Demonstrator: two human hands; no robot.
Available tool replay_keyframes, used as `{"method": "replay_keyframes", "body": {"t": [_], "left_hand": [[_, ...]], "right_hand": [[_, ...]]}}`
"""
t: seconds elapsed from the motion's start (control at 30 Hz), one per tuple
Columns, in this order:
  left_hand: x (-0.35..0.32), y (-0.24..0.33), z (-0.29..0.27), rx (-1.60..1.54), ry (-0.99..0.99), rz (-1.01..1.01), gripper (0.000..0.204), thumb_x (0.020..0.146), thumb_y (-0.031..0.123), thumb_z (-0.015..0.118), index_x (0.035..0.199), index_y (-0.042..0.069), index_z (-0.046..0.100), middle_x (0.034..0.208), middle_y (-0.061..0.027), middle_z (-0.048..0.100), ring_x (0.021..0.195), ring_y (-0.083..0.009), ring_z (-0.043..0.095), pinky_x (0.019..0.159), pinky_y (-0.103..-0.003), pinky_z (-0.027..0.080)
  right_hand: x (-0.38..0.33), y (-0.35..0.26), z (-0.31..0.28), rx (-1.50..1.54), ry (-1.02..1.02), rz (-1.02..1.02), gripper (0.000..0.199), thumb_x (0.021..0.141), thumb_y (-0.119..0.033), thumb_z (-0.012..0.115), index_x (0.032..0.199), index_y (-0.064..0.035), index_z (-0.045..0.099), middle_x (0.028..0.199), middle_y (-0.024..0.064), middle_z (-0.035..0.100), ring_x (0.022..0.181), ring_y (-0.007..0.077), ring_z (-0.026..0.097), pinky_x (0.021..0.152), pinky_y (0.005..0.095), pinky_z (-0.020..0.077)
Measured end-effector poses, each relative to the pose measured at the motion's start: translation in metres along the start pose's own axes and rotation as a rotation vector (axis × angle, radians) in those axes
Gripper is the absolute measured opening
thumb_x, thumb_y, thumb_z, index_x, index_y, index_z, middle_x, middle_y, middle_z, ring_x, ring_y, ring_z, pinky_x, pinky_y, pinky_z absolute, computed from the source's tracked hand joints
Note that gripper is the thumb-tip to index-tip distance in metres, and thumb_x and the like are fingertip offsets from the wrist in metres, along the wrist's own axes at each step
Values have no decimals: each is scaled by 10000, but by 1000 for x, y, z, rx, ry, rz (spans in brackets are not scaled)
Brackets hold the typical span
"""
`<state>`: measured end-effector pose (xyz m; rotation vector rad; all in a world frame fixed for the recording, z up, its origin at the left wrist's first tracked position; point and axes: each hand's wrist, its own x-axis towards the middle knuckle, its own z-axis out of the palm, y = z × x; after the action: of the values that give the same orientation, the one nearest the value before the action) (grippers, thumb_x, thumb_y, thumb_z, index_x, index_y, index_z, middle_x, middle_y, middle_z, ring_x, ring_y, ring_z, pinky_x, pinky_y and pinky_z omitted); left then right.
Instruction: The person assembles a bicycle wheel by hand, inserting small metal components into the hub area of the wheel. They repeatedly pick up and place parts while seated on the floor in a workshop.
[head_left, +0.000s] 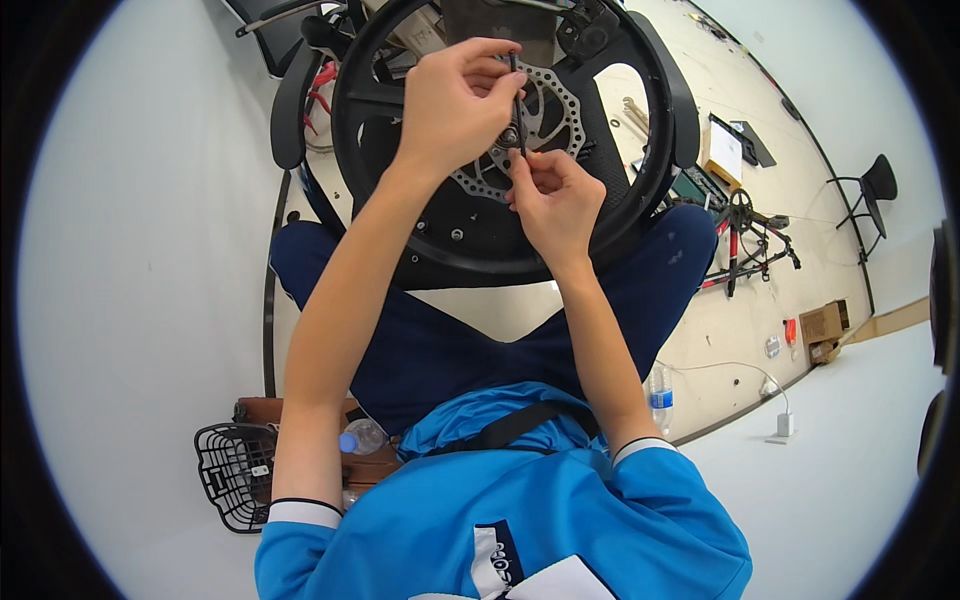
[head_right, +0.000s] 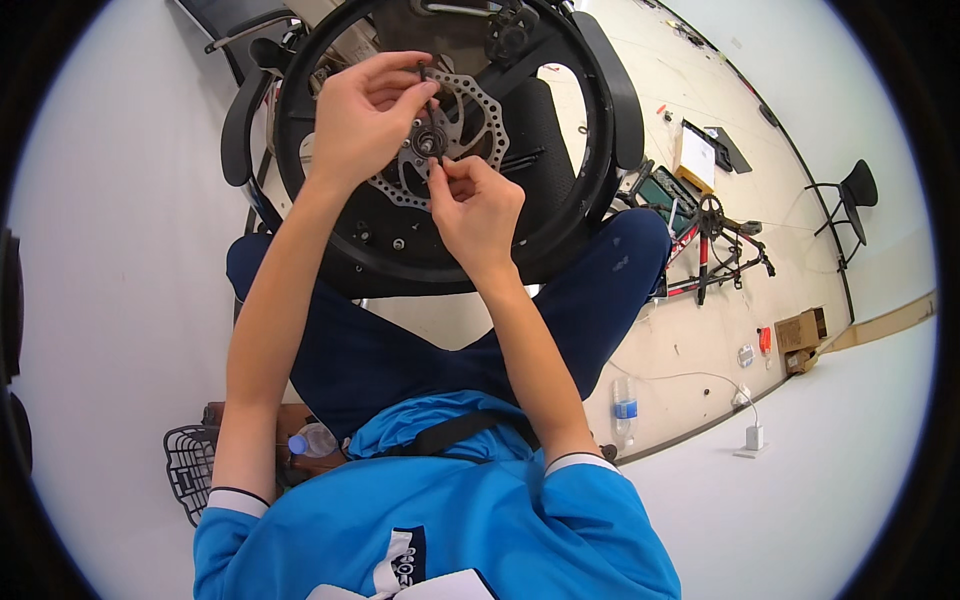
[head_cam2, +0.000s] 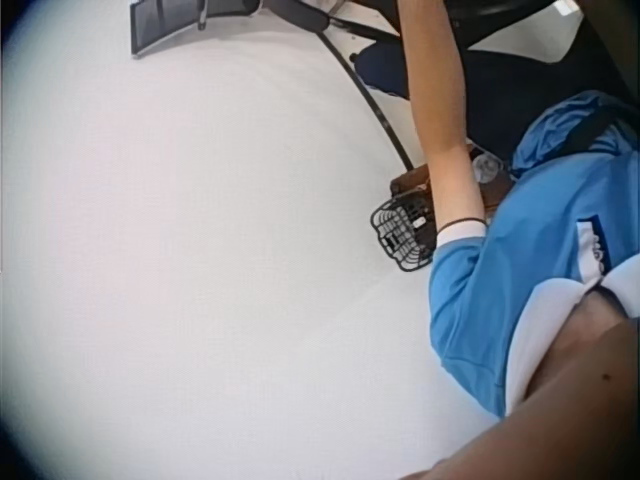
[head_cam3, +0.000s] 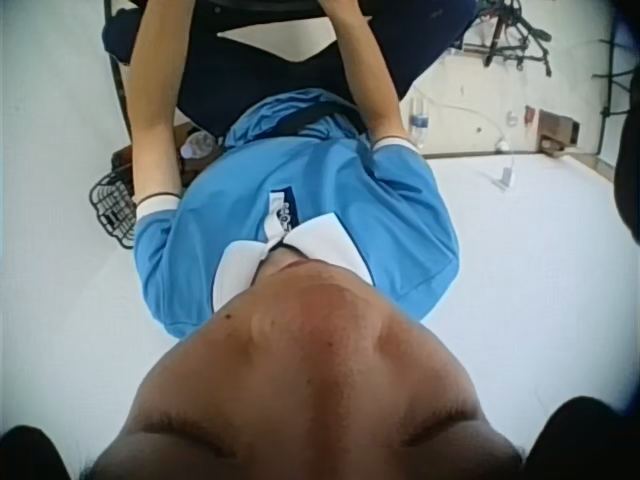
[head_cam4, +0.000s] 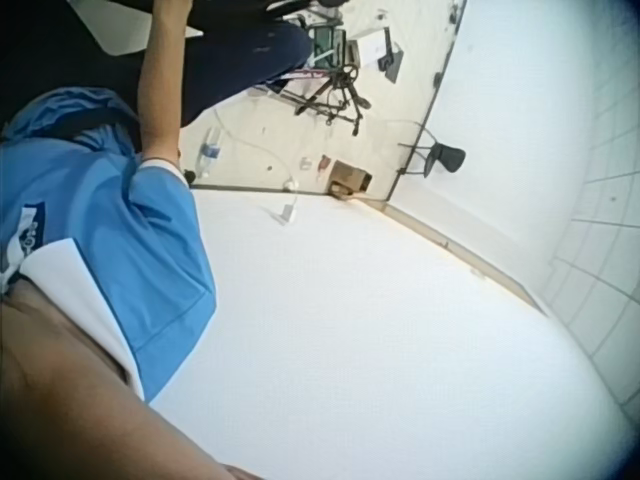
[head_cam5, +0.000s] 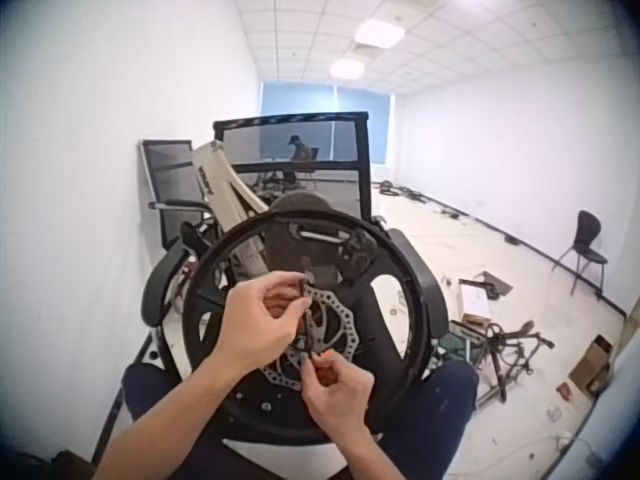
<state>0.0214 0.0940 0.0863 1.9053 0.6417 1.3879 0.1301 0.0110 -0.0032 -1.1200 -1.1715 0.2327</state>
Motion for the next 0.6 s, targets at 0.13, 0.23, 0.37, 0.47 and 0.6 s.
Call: {"method": "replay_keyframes", "body": {"t": [0.13,0.23,0.37,0.47,0.6], "left_hand": [[9,-2,23,148,-33,108,264,893,34,696,1150,-11,736,898,-136,779,787,-166,769,709,-261,599],[12,5,36,259,-115,234,264,875,42,653,1118,17,756,818,-149,762,701,-211,759,683,-289,593],[7,8,48,443,-245,502,309,843,0,651,1142,8,729,847,-156,717,797,-299,722,707,-353,580],[-5,11,54,587,-350,525,391,800,-1,657,1190,5,689,909,-154,681,862,-325,698,739,-387,576],[-31,15,62,769,-508,667,287,788,75,670,1070,24,660,907,-95,654,860,-271,701,732,-374,585]], "right_hand": [[-1,0,3,9,44,66,147,908,-42,756,824,51,678,641,64,693,535,89,665,477,218,500],[-3,7,6,29,97,74,160,858,-40,781,777,41,670,590,75,680,517,117,678,504,232,494],[-6,11,3,22,90,84,157,830,-56,790,786,40,673,597,69,685,528,134,686,528,248,508],[-15,6,-14,20,53,141,158,828,-71,789,811,47,684,598,68,684,536,132,689,533,253,511],[-36,1,-59,36,2,282,107,905,-32,722,926,70,702,663,57,690,543,97,657,506,226,500]]}}
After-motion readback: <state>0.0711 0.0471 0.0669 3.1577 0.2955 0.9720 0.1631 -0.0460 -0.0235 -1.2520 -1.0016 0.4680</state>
